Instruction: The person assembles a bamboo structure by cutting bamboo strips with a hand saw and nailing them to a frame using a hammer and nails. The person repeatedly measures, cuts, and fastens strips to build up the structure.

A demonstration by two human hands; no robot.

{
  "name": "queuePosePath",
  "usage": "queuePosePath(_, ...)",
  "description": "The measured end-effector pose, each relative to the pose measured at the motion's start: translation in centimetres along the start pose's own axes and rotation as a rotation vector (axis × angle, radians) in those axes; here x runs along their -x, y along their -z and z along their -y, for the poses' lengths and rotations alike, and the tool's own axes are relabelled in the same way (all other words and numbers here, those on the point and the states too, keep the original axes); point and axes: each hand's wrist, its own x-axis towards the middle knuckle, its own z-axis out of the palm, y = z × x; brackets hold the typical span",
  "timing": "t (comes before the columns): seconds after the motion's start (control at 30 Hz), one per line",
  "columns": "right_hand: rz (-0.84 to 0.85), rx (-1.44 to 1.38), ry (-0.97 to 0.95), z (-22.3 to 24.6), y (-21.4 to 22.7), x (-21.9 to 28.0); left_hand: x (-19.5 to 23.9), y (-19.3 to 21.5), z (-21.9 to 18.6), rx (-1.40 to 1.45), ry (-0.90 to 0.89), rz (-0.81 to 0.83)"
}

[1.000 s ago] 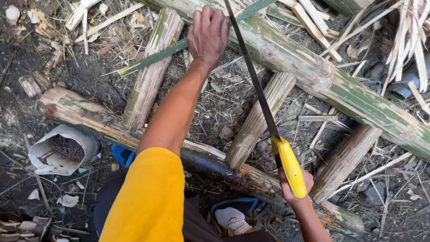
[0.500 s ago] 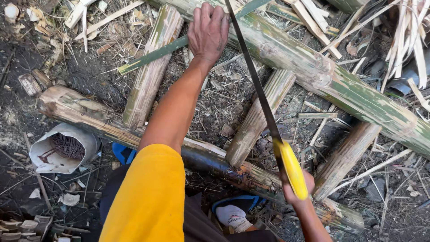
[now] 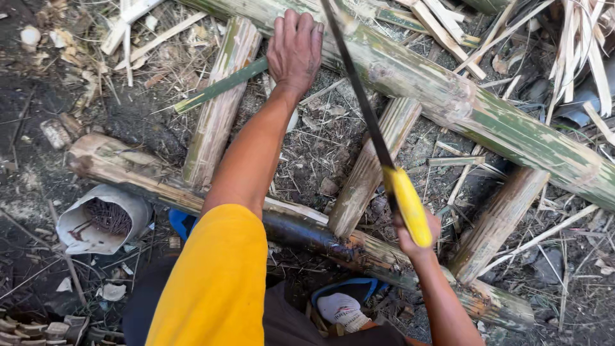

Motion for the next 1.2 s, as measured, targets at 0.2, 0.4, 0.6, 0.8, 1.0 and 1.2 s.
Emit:
queuePosePath(0.2, -0.174, 0.003, -0.251, -0.2, 2.2, 2.2, 0.8, 7.0, 3.0, 0.071, -0.039, 0.297)
queuePosePath(0.4, -0.187, -0.002, -0.209, 3.6, 2.0, 2.1, -0.7, 12.9, 4.3, 0.551, 0.57, 0.49)
queuePosePath(0.6, -0.18, -0.006, -0.217, 6.4, -0.5, 1.1, 1.1, 9.6, 6.5, 1.453, 1.115, -0.152)
queuePosePath(0.8, -0.1, 0.071, -0.164, 5.7, -1.3, 1.5, 4.9, 7.8, 5.1, 1.42, 1.381, -0.359)
queuePosePath(1.0, 0.024, 0.171, -0.114, 2.3, -1.9, 1.4, 6.1, 7.9, 0.8, 1.111, 1.095, 0.337)
queuePosePath(1.2, 0.062, 0.096, -0.137, 1.9, -1.0, 1.5, -1.7, 1.5, 0.1, 0.238, 0.216, 0.113)
